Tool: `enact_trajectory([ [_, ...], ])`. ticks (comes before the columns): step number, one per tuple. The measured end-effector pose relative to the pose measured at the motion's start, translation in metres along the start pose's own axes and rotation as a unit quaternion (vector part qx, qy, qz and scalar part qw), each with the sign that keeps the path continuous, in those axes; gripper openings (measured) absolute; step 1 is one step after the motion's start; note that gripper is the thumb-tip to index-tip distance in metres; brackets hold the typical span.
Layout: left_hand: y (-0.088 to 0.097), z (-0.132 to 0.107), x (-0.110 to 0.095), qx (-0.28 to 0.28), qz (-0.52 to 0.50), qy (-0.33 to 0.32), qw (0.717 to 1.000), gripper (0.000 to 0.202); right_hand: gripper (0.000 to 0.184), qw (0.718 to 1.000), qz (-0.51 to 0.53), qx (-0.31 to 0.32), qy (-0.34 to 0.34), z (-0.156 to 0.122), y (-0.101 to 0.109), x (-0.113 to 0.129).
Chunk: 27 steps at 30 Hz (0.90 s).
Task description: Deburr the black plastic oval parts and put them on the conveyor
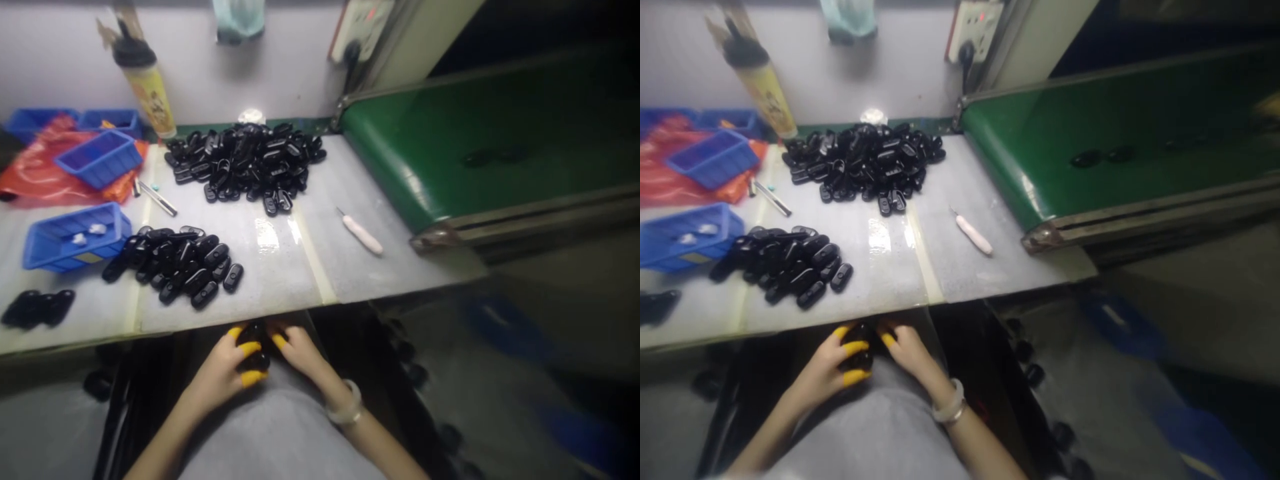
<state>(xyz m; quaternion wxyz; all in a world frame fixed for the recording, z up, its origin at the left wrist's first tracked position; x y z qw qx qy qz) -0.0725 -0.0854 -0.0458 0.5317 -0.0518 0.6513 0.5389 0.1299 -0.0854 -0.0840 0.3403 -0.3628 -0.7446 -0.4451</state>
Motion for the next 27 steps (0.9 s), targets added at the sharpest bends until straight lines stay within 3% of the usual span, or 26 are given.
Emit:
enact_trajectory([
  [4,-0.009,0.013,-0.004,0.015,0.125,-0.028,0.992,0.03,0.042,0.994,0.107,-0.035,-0.005,-0.027,0.001,0.009],
  [7,-0.014,0.023,-0.01,0.009,0.179,-0.074,0.981,0.031,0.041,0.979,0.194,-0.051,-0.038,-0.038,0.001,0.016],
  [10,-0.013,0.027,-0.015,0.015,0.137,-0.105,0.985,0.038,0.038,0.955,0.284,-0.044,-0.075,-0.045,0.01,0.016],
  [15,-0.004,0.026,-0.021,-0.008,0.039,-0.131,0.991,0.042,0.046,0.919,0.385,-0.024,-0.081,-0.059,0.031,0.005],
  [19,-0.005,0.028,-0.027,-0.027,0.034,-0.173,0.984,0.043,0.046,0.897,0.436,0.003,-0.076,-0.068,0.032,0.007],
  [22,-0.006,0.028,-0.03,-0.035,0.048,-0.189,0.98,0.044,0.04,0.913,0.405,0.022,-0.043,-0.072,0.032,0.014],
  [25,-0.001,0.028,-0.032,-0.021,0.06,-0.189,0.98,0.045,0.038,0.968,0.247,-0.007,0.049,-0.075,0.039,0.023],
  [27,0.003,0.029,-0.034,-0.003,0.071,-0.189,0.979,0.043,0.045,0.986,0.133,-0.007,0.103,-0.076,0.045,0.029],
])
Point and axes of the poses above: each hand's wrist, its own z-axis towards the middle knuckle, its own y-axis out of the back of the hand, x = y × z, the point moved 1 cm from there along z, towards the middle knuckle, and after that the axes turned 9 degrees about -y, right-handed, at the moved point
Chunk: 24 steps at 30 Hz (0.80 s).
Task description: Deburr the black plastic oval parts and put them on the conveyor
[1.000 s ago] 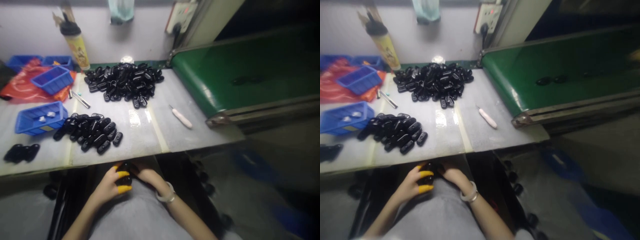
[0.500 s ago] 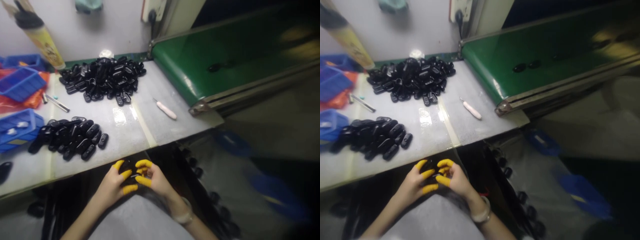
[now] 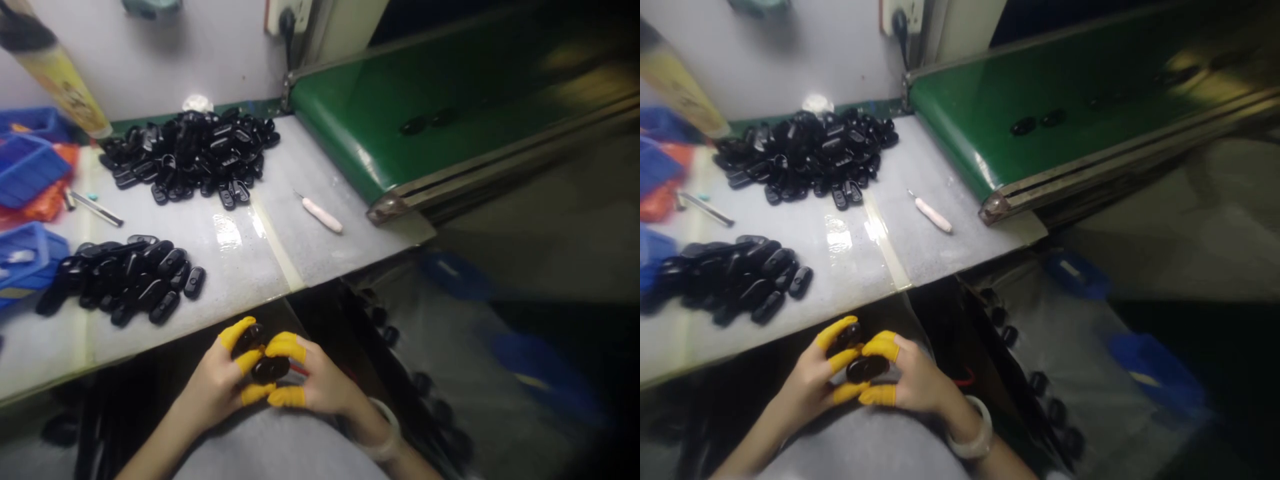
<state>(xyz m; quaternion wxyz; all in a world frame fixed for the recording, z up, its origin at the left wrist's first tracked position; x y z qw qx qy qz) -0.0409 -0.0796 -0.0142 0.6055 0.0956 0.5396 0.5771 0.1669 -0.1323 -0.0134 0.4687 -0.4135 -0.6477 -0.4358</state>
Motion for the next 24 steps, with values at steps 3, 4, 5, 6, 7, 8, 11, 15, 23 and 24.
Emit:
enact_trajectory([
  [3,0.003,0.004,-0.001,0.047,0.014,-0.002,0.999,0.041,0.049,0.992,-0.115,0.04,0.015,0.004,0.005,0.008],
  [4,0.002,0.005,-0.001,0.057,0.02,-0.007,0.998,0.043,0.047,0.987,-0.152,0.056,0.013,0.006,0.006,0.009],
  [5,0.0,0.006,-0.001,0.063,0.026,-0.014,0.998,0.045,0.045,0.98,-0.187,0.074,0.01,0.007,0.007,0.01],
  [6,-0.002,0.007,0.0,0.064,0.034,-0.023,0.997,0.047,0.042,0.972,-0.217,0.093,0.006,0.009,0.008,0.011],
  [7,-0.004,0.007,0.002,0.062,0.041,-0.032,0.997,0.048,0.04,0.965,-0.24,0.109,-0.001,0.01,0.009,0.011],
  [8,-0.008,0.008,0.005,0.06,0.046,-0.039,0.996,0.047,0.039,0.959,-0.258,0.117,-0.009,0.011,0.01,0.01],
  [11,-0.019,0.009,0.02,0.074,0.009,-0.022,0.997,0.043,0.03,0.952,-0.294,0.077,-0.03,0.009,0.016,0.003],
  [15,-0.036,0.014,0.043,0.083,-0.118,0.067,0.987,0.027,0.028,0.955,-0.287,-0.074,-0.028,-0.003,0.027,-0.009],
  [23,-0.082,0.022,0.049,0.11,-0.312,0.254,0.909,0.03,0.028,0.963,-0.263,-0.016,0.059,-0.003,0.035,-0.027],
  [24,-0.085,0.022,0.048,0.112,-0.34,0.274,0.892,0.028,0.028,0.964,-0.264,-0.004,0.045,0.0,0.035,-0.029],
])
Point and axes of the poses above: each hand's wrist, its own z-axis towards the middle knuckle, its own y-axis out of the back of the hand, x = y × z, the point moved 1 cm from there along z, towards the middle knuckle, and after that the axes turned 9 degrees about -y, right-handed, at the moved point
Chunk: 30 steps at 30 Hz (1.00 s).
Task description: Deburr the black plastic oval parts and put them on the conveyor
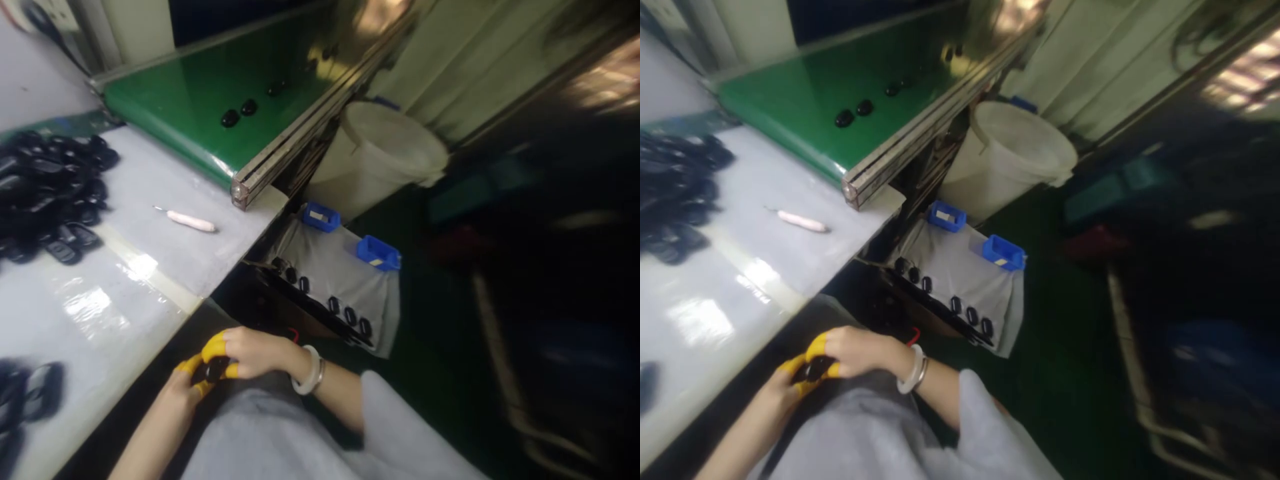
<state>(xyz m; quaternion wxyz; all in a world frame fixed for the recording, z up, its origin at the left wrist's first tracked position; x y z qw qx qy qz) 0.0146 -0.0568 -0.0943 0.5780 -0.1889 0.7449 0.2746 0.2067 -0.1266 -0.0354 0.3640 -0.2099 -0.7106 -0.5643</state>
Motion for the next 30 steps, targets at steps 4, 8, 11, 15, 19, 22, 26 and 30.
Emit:
enact_trajectory([
  [4,-0.009,0.0,-0.002,-0.046,-0.145,0.117,0.981,0.029,0.026,0.999,0.041,0.011,-0.019,0.004,-0.002,-0.008],
  [8,-0.014,0.003,-0.015,-0.12,-0.202,0.2,0.951,0.045,0.029,0.994,0.108,0.004,-0.03,0.006,-0.001,-0.014],
  [11,-0.022,0.008,-0.022,-0.13,-0.225,0.224,0.939,0.053,0.032,0.988,0.136,0.029,-0.072,0.004,-0.001,-0.019],
  [15,-0.038,0.012,-0.022,-0.094,-0.226,0.243,0.939,0.059,0.036,0.975,0.178,0.043,-0.126,-0.004,-0.003,-0.025],
  [19,-0.046,0.018,-0.021,-0.009,-0.127,0.18,0.975,0.055,0.04,0.956,0.238,-0.012,-0.173,-0.02,-0.008,-0.036],
  [22,-0.036,0.022,-0.023,0.024,-0.017,0.074,0.997,0.05,0.044,0.919,0.261,-0.119,-0.272,-0.042,-0.006,-0.063],
  [26,-0.008,0.017,-0.021,0.068,0.132,-0.085,0.985,0.048,0.041,0.829,0.193,-0.278,-0.446,-0.098,0.012,-0.122],
  [30,0.012,0.006,-0.014,0.124,0.212,-0.201,0.948,0.048,0.031,0.717,0.094,-0.351,-0.595,-0.162,0.028,-0.17],
])
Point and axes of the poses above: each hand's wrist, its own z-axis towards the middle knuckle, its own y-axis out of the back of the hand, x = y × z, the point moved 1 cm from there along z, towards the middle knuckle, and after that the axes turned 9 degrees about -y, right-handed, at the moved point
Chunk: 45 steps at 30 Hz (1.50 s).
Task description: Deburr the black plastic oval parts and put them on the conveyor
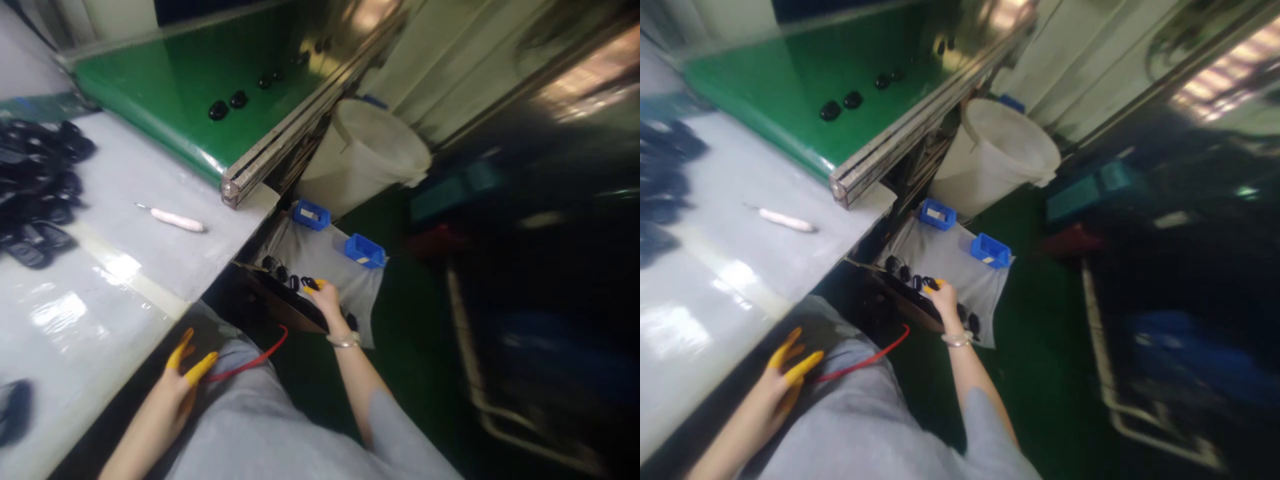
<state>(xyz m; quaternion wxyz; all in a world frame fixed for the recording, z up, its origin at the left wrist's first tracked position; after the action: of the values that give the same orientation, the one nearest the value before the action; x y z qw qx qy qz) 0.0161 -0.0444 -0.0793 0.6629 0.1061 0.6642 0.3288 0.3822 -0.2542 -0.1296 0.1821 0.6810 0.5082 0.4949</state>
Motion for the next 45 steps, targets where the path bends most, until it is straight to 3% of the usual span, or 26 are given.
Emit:
enact_trajectory([
  [2,0.001,-0.005,0.003,0.012,0.028,-0.031,0.999,0.05,0.032,0.998,-0.038,-0.032,-0.045,0.012,0.008,-0.021],
  [5,-0.002,-0.006,0.006,0.02,0.072,-0.044,0.996,0.055,0.031,0.99,-0.092,-0.054,-0.093,0.019,0.003,-0.042],
  [11,-0.006,-0.006,0.004,0.023,0.12,-0.065,0.99,0.055,0.028,0.977,-0.164,-0.066,-0.12,0.031,-0.014,-0.058],
  [19,-0.004,-0.007,0.007,0.026,0.141,-0.056,0.988,0.052,0.03,0.968,-0.211,-0.086,-0.104,0.04,-0.019,-0.058],
  [30,-0.006,-0.003,-0.002,0.024,0.038,0.028,0.999,0.037,0.032,0.954,-0.247,-0.104,-0.13,0.032,-0.033,-0.048],
  [39,-0.006,-0.009,0.011,0.032,0.067,0.024,0.997,0.034,0.033,0.958,-0.217,-0.117,-0.146,0.052,0.007,-0.042],
  [45,-0.008,-0.014,0.014,0.046,0.108,0.0,0.993,0.039,0.033,0.963,-0.195,-0.121,-0.138,0.075,0.004,-0.037],
])
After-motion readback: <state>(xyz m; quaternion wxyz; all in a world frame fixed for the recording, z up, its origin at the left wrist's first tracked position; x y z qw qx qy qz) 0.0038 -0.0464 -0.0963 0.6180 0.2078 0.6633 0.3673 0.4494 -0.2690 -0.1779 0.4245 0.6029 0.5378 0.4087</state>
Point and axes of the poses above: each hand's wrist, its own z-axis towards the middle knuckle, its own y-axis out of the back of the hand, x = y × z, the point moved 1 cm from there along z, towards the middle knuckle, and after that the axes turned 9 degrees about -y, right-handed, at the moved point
